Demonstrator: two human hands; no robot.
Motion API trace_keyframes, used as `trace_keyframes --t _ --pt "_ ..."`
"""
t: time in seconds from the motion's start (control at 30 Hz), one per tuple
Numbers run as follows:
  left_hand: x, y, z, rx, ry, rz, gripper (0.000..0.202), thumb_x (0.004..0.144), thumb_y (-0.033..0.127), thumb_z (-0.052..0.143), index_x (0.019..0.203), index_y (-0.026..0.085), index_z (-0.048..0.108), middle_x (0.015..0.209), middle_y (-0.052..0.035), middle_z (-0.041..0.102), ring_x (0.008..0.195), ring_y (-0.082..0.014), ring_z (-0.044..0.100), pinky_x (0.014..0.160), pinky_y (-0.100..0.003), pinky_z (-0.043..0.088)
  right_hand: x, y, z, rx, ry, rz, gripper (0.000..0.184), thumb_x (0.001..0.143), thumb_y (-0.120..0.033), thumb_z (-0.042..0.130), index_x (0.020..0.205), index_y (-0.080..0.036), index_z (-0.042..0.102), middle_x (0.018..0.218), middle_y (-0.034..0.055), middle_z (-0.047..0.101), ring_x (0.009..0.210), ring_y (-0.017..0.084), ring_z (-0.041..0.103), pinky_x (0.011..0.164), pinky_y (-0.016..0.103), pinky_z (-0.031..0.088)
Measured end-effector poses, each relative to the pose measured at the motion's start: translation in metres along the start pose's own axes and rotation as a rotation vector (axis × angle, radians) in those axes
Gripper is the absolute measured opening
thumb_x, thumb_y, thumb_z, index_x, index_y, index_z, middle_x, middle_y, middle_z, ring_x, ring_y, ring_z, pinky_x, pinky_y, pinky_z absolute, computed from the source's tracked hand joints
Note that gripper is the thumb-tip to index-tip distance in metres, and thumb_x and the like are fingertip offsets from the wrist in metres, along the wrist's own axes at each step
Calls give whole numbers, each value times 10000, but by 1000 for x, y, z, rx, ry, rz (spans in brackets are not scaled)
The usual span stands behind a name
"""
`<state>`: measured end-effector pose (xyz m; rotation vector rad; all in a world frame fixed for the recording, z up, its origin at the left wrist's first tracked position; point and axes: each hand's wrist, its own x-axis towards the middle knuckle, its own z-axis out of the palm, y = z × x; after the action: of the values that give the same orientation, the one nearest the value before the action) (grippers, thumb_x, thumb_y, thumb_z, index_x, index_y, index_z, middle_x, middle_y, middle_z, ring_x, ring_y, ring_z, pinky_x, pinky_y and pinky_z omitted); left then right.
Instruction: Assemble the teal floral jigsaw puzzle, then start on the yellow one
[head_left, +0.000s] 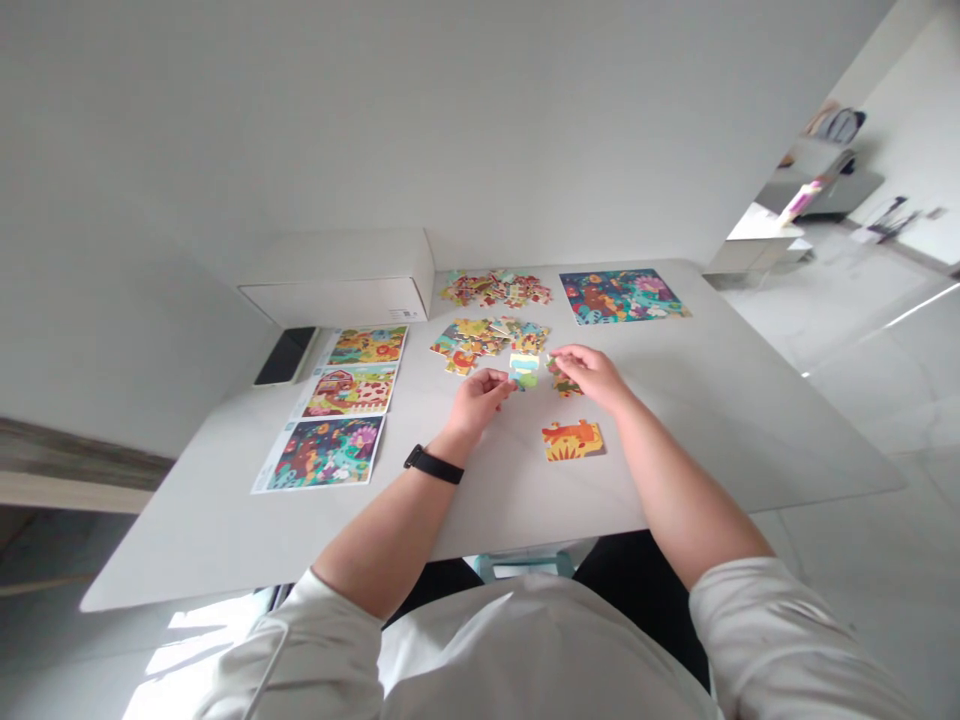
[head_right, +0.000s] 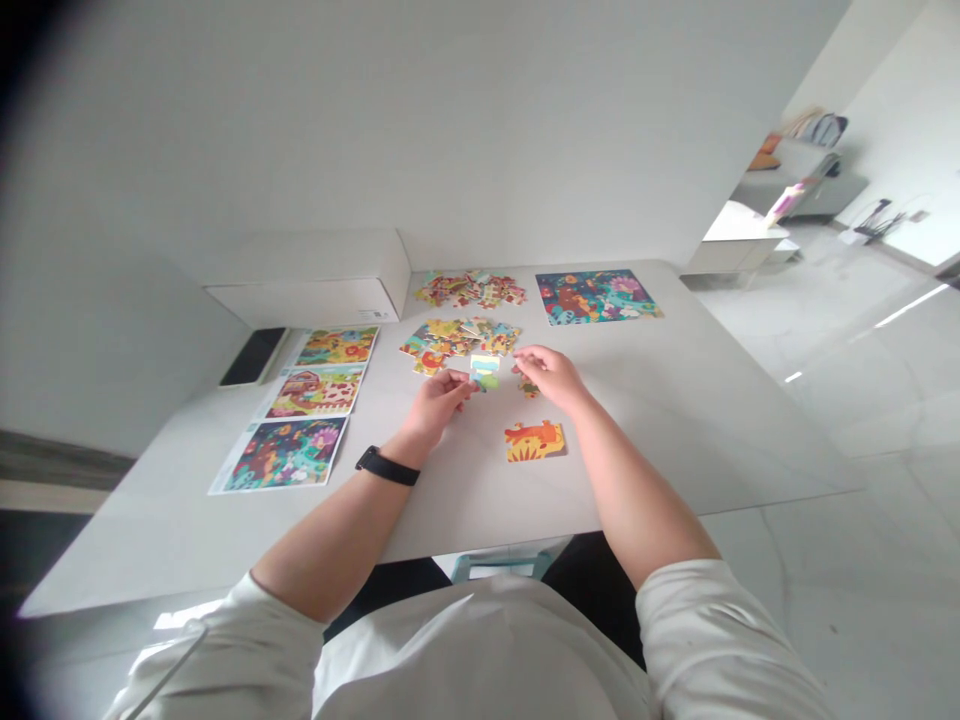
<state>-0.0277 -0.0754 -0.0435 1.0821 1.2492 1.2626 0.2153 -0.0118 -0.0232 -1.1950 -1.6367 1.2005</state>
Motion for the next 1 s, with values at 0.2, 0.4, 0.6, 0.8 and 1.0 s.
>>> trace_keyframes --t 0.2,0.4,0.6,0.8,1.0 --pt "-2 -4 4 14 1 17 498 685 563 933 903 185 692 803 -41 765 632 -117 595 552 -222 427 -7 -3 26 36 -206 25 421 755 -615 860 878 -232 735 875 40 816 811 218 729 726 310 555" --pt "-2 -5 4 50 1 45 524 777 660 869 940 194 693 831 -44 757 618 -113 559 553 -236 417 -5 -2 18 -26 -155 21 400 804 -630 800 828 -239 719 874 44 820 748 190 678 657 285 517" --pt "1 1 -16 13 223 125 643 976 784 576 656 235 477 600 11 481 564 -121 448 548 -263 405 2 7 6 23 -79 82 428 780 -649 807 847 -243 686 892 50 811 718 172 656 596 255 494" --pt "-1 27 -24 -37 167 161 393 964 603 701 1096 240 630 597 103 341 491 -105 323 493 -234 297 8 11 2 -7 -68 4 422 809 -654 773 836 -241 694 836 31 795 704 163 662 609 250 495" --pt "9 52 4 573 14 597 422 876 302 846 1256 241 674 1287 -111 690 1189 -263 655 901 -352 574 10 11 4 50 -77 -35 453 796 -683 774 906 -249 706 818 12 760 687 158 648 634 271 509"
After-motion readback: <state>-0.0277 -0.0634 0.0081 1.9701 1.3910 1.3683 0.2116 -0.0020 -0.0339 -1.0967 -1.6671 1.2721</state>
